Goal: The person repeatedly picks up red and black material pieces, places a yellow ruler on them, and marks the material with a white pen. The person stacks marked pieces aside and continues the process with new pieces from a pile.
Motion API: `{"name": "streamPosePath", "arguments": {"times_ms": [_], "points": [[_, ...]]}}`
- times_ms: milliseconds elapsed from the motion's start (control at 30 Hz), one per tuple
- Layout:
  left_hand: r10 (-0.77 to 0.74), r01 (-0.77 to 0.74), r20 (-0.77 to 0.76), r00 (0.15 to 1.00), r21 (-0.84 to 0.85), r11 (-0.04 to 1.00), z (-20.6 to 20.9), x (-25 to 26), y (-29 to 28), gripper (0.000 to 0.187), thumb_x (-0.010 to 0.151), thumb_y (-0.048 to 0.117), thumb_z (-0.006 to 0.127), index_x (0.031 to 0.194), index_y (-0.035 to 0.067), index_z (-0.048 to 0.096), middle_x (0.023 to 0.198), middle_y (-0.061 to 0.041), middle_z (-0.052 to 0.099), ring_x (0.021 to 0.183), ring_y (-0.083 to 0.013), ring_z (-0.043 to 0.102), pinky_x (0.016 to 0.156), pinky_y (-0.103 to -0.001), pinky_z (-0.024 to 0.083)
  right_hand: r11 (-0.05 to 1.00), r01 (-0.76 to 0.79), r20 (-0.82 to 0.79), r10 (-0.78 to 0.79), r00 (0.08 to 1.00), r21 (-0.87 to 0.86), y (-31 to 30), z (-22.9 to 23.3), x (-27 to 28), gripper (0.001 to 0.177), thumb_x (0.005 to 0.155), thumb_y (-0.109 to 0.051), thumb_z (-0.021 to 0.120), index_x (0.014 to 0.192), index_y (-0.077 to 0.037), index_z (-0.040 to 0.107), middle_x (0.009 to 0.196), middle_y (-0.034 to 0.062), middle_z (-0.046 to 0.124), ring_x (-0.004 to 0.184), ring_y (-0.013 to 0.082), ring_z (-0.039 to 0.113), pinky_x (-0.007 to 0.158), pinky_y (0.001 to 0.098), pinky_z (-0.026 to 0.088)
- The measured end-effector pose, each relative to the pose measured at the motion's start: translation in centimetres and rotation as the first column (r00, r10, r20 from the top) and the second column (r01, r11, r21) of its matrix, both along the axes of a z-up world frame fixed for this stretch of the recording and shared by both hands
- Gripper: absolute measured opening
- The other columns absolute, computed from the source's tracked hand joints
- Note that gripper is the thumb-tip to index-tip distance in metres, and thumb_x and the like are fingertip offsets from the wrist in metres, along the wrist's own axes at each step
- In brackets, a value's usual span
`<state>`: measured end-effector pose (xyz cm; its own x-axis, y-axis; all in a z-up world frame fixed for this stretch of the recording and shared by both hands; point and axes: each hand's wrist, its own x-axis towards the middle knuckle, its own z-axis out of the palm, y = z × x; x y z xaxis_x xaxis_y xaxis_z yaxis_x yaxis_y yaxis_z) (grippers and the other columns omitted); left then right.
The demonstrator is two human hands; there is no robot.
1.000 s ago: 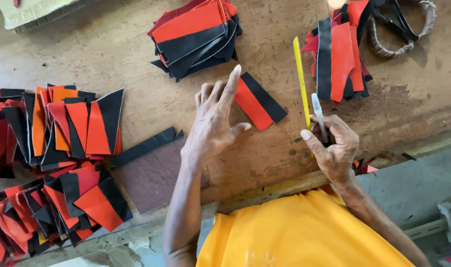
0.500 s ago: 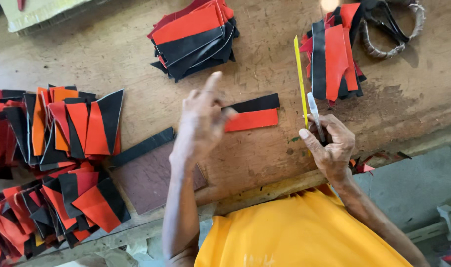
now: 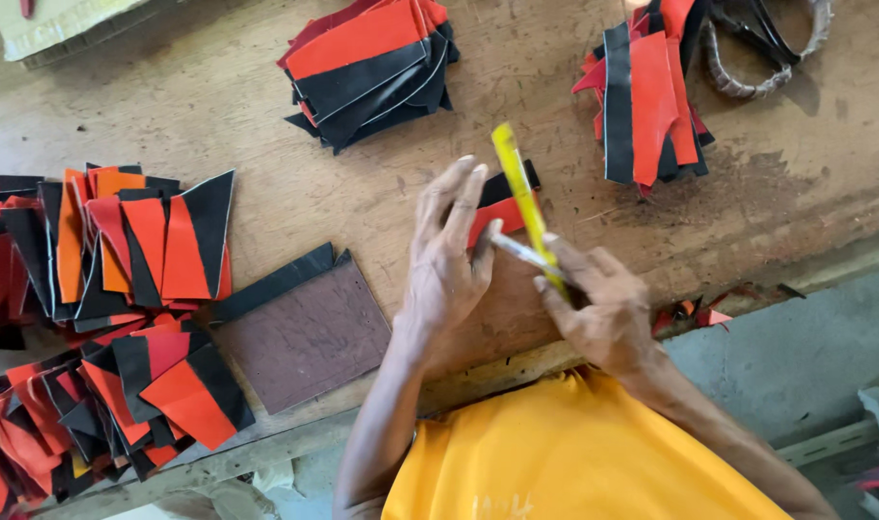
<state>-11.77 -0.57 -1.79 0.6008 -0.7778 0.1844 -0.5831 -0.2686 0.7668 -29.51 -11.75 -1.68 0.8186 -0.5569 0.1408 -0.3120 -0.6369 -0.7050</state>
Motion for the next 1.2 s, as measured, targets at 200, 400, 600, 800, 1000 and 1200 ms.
{"name": "streamPosePath", "arguments": {"times_ms": [200, 400, 600, 800, 1000, 1200], "points": [[-0.092, 0.085, 0.091, 0.992, 0.076, 0.993, -1.3, -0.1, -1.4, 0.064, 0.087, 0.010, 0.076, 0.148, 0.005, 0.057, 0.159, -0.012, 0.050, 0.146, -0.0369, 0.045, 0.124, -0.045, 0.040, 0.999, -0.021, -0.091, 0.023, 0.996, 0.026, -0.5, 1.2, 0.2, 0.055, 0.080, -0.020, 0.085, 0.132, -0.010, 0.069, 0.079, 0.0126, 0.059, 0.063, 0.0298, 0.060, 0.058, 0.0404, 0.050], [-0.100, 0.063, 0.204, 0.974, 0.183, 0.981, -1.2, -0.9, -2.0, 0.069, 0.089, 0.036, 0.079, 0.147, 0.006, 0.056, 0.158, -0.012, 0.047, 0.143, -0.0364, 0.044, 0.114, -0.048, 0.038, 0.983, 0.036, -0.058, -0.026, 0.998, 0.179, -1.5, -0.4, -1.3, 0.020, 0.094, -0.020, 0.074, 0.109, -0.007, 0.074, 0.079, 0.0018, 0.061, 0.063, 0.0132, 0.058, 0.055, 0.0323, 0.046], [-0.086, 0.039, 0.211, 0.974, 0.217, 0.975, -1.3, -1.0, -2.4, 0.070, 0.091, 0.041, 0.078, 0.148, 0.007, 0.055, 0.159, -0.011, 0.046, 0.143, -0.0368, 0.043, 0.115, -0.048, 0.037, 0.898, 0.091, 0.206, -0.196, 0.959, 0.430, -4.7, -1.2, -3.9, 0.038, 0.120, -0.035, 0.052, 0.111, -0.004, 0.073, 0.092, -0.0010, 0.053, 0.074, 0.0063, 0.043, 0.064, 0.0270, 0.035], [-0.080, 0.026, 0.215, 0.973, 0.240, 0.970, -1.4, -1.1, -2.5, 0.071, 0.090, 0.042, 0.077, 0.149, 0.009, 0.055, 0.160, -0.010, 0.045, 0.143, -0.0368, 0.043, 0.115, -0.049, 0.037, 0.840, -0.005, 0.295, -0.186, 0.937, 0.543, -6.6, -0.5, -2.0, 0.031, 0.112, -0.026, 0.058, 0.123, 0.002, 0.064, 0.109, 0.0053, 0.062, 0.087, 0.0102, 0.067, 0.083, 0.0253, 0.057], [-0.082, 0.028, 0.212, 0.974, 0.247, 0.968, -1.6, -1.0, -2.6, 0.070, 0.091, 0.041, 0.077, 0.150, 0.010, 0.054, 0.161, -0.010, 0.044, 0.143, -0.0366, 0.044, 0.114, -0.049, 0.038, 0.839, -0.069, 0.363, -0.158, 0.918, 0.541, -6.2, 0.2, 1.0, 0.020, 0.111, -0.010, 0.062, 0.125, 0.004, 0.063, 0.124, 0.0125, 0.065, 0.109, 0.0188, 0.071, 0.102, 0.0327, 0.062], [-0.081, 0.026, 0.209, 0.975, 0.255, 0.967, -1.7, -1.0, -2.6, 0.070, 0.091, 0.042, 0.076, 0.150, 0.011, 0.054, 0.161, -0.009, 0.045, 0.143, -0.0354, 0.044, 0.113, -0.049, 0.038, 0.840, -0.076, 0.353, -0.142, 0.925, 0.537, -5.4, -0.4, 3.1, 0.021, 0.109, -0.008, 0.062, 0.126, 0.004, 0.064, 0.124, 0.0170, 0.068, 0.111, 0.0213, 0.073, 0.101, 0.0335, 0.063]]}}
